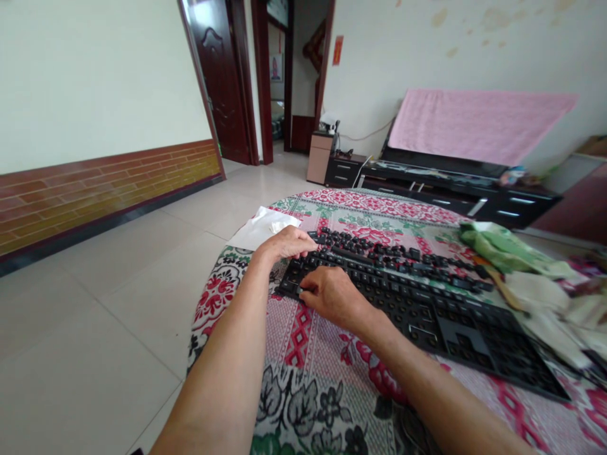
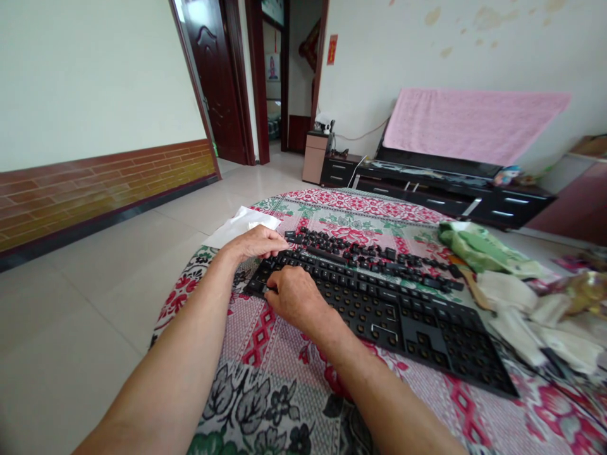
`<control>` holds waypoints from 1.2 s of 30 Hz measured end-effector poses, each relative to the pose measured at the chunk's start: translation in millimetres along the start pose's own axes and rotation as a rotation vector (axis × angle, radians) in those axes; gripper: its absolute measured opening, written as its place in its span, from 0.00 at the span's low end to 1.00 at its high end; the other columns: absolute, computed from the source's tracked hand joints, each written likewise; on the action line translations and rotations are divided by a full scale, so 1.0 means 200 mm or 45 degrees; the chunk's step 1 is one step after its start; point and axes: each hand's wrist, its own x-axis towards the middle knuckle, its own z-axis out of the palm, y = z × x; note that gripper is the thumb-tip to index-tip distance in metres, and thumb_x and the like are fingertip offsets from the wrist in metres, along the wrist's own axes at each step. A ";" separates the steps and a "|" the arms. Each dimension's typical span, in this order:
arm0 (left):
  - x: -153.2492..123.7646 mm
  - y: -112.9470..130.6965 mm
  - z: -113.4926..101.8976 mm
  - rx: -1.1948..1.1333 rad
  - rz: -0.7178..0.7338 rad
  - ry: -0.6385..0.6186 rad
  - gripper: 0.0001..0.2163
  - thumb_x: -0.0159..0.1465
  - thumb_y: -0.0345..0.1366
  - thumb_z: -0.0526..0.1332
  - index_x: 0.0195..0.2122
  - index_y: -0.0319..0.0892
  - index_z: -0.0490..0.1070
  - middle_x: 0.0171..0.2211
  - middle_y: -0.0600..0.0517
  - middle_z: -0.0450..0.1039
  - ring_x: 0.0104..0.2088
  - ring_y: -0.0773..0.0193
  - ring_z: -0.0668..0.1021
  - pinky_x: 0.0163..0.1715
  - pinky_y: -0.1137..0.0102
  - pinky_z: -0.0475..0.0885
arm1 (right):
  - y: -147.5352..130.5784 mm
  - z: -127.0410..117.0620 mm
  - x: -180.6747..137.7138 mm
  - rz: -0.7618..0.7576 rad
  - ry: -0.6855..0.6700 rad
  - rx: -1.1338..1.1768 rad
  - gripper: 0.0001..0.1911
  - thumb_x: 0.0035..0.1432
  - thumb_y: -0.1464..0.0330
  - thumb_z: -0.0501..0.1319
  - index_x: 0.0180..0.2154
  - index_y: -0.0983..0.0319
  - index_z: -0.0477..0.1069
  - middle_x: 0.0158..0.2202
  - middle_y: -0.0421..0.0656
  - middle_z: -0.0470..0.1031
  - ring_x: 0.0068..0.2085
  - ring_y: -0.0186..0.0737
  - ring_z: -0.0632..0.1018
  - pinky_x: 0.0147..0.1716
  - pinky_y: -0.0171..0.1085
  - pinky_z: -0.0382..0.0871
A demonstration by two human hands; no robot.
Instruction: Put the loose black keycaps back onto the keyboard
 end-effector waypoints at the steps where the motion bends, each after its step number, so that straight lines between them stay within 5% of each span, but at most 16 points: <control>1: 0.00 0.00 0.00 -0.001 0.002 -0.002 0.15 0.50 0.45 0.58 0.29 0.37 0.73 0.21 0.52 0.68 0.18 0.73 0.64 0.17 0.74 0.57 | -0.01 0.00 0.00 0.021 -0.007 -0.025 0.09 0.47 0.69 0.55 0.26 0.61 0.74 0.24 0.42 0.72 0.27 0.33 0.69 0.27 0.33 0.56; 15: 0.02 0.00 0.02 -0.009 -0.002 0.002 0.13 0.49 0.43 0.59 0.29 0.38 0.73 0.19 0.54 0.67 0.17 0.73 0.65 0.16 0.76 0.58 | 0.00 -0.02 0.09 0.213 -0.223 0.242 0.07 0.41 0.69 0.57 0.21 0.63 0.74 0.18 0.40 0.70 0.20 0.30 0.65 0.20 0.31 0.54; 22: 0.01 0.00 0.02 -0.003 0.012 0.016 0.13 0.50 0.43 0.58 0.30 0.38 0.72 0.20 0.54 0.66 0.17 0.73 0.65 0.16 0.76 0.58 | 0.02 -0.05 0.08 0.116 -0.294 0.315 0.09 0.42 0.68 0.56 0.20 0.64 0.72 0.15 0.38 0.65 0.19 0.27 0.62 0.19 0.30 0.52; 36: 0.01 0.01 0.03 0.009 0.012 0.018 0.12 0.50 0.42 0.58 0.27 0.37 0.71 0.20 0.53 0.68 0.18 0.73 0.66 0.16 0.76 0.58 | 0.00 -0.03 0.08 0.160 -0.243 0.241 0.08 0.42 0.70 0.56 0.20 0.64 0.73 0.17 0.40 0.68 0.18 0.28 0.63 0.19 0.31 0.51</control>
